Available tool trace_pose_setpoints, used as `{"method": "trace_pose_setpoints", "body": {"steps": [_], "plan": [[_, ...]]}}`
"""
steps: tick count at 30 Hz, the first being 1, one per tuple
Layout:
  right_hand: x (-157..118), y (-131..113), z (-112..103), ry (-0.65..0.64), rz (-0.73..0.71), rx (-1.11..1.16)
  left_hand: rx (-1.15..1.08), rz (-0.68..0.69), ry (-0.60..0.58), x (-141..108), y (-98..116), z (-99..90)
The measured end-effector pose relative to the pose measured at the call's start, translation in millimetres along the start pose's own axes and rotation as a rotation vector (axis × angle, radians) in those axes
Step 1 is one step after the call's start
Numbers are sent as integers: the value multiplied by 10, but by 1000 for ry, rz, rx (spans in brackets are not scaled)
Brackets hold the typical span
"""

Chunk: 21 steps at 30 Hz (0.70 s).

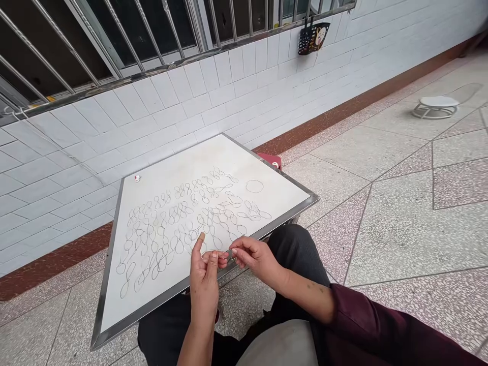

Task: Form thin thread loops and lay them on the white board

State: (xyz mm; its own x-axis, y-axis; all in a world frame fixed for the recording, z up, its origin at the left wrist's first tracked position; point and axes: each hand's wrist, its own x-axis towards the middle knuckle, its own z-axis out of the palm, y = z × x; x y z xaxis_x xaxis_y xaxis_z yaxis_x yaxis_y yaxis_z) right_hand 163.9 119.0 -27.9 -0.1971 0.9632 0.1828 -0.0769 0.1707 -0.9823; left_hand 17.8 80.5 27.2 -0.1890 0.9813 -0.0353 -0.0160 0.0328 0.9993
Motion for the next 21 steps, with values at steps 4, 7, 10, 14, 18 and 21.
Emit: {"method": "trace_pose_setpoints", "body": {"steps": [4, 7, 10, 14, 18, 21], "plan": [[18, 19, 1, 8, 15, 48, -30, -17, -16, 16, -8, 0], [27, 19, 11, 16, 47, 93, -64, -42, -29, 26, -11, 6], [21, 1, 33, 20, 67, 138, -128, -79, -7, 36, -41, 14], [-10, -32, 64, -7, 70, 187, -260, -137, 29, 47, -97, 17], [-40, -47, 83, -25, 69, 202, -318, -165, 38, 42, -98, 11], [-56, -51, 96, -37, 76, 205, -326, -168, 30, 28, -71, 7]]}}
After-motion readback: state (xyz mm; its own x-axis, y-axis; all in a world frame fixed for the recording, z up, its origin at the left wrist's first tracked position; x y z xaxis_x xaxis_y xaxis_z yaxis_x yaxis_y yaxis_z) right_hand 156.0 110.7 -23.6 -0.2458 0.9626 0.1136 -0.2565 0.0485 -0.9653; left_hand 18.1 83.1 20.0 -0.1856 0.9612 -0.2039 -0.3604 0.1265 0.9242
